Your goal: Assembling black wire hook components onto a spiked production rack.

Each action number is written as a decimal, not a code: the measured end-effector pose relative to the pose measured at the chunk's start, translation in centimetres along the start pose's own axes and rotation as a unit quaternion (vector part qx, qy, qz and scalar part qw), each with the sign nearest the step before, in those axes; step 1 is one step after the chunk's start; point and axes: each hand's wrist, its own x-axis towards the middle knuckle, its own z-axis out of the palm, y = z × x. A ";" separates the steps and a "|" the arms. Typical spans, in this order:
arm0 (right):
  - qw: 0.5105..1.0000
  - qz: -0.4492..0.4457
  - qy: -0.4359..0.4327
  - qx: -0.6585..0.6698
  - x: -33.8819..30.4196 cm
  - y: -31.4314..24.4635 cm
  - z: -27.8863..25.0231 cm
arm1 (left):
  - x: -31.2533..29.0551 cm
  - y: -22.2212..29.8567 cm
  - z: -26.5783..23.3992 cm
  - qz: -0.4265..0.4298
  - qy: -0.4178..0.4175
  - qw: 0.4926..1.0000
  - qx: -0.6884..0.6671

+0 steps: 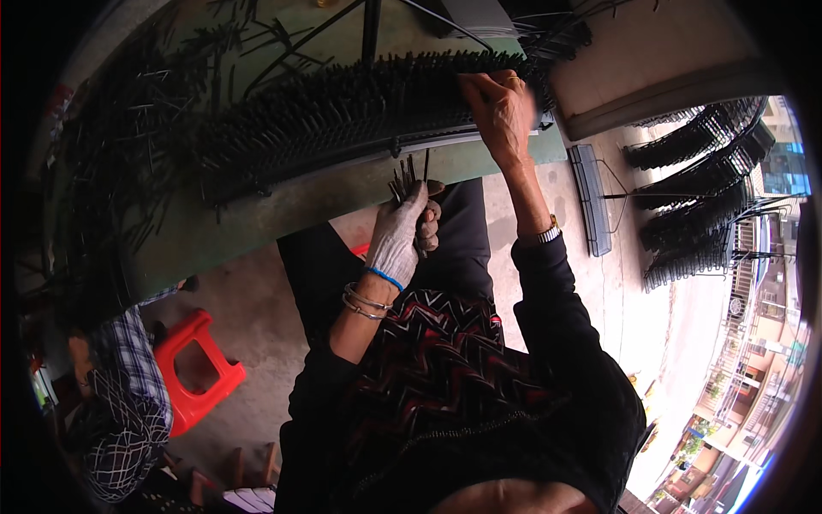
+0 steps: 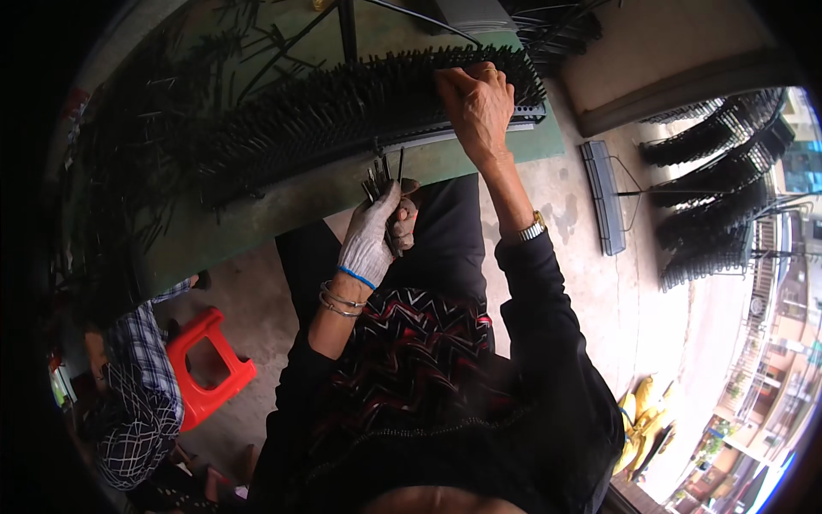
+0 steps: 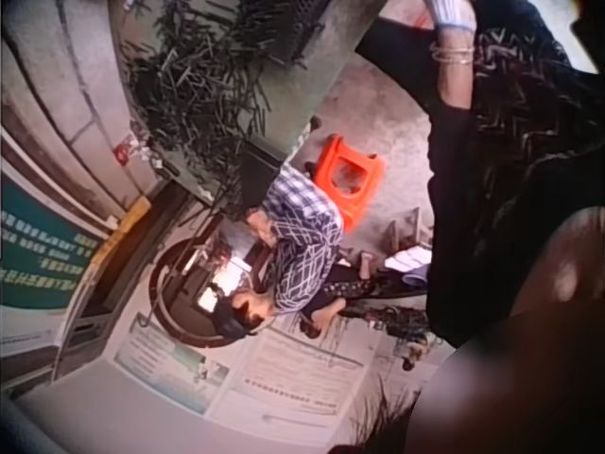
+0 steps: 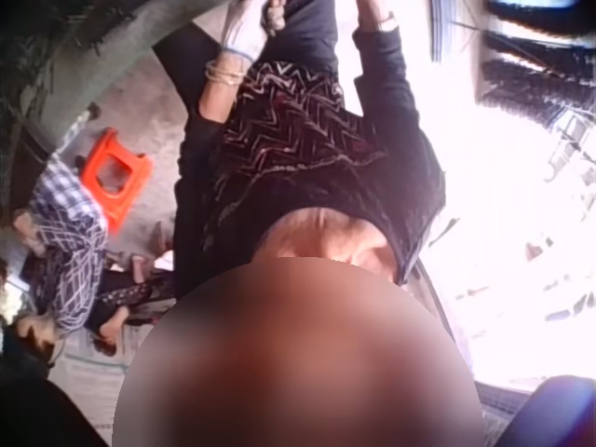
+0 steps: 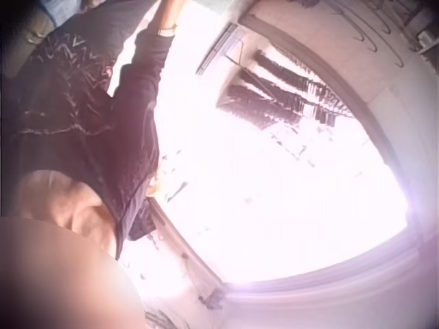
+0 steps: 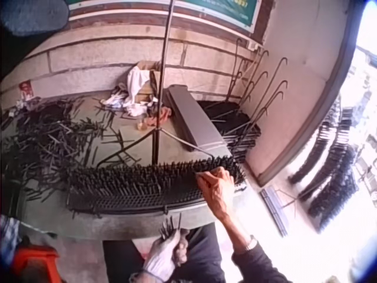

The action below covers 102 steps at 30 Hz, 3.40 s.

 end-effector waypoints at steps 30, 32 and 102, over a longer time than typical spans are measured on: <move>0.962 0.123 -0.170 0.174 -4.3 -3.8 -5.1 | -0.7 0.7 1.2 -0.010 0.034 0.998 0.055; 0.860 0.174 -0.320 0.358 -5.1 -4.1 -5.6 | -0.8 0.6 1.3 -0.006 0.041 0.997 0.067; 0.982 0.060 -0.060 0.166 1.6 -1.0 -2.0 | 1.6 1.3 -0.9 0.037 0.056 0.995 -0.072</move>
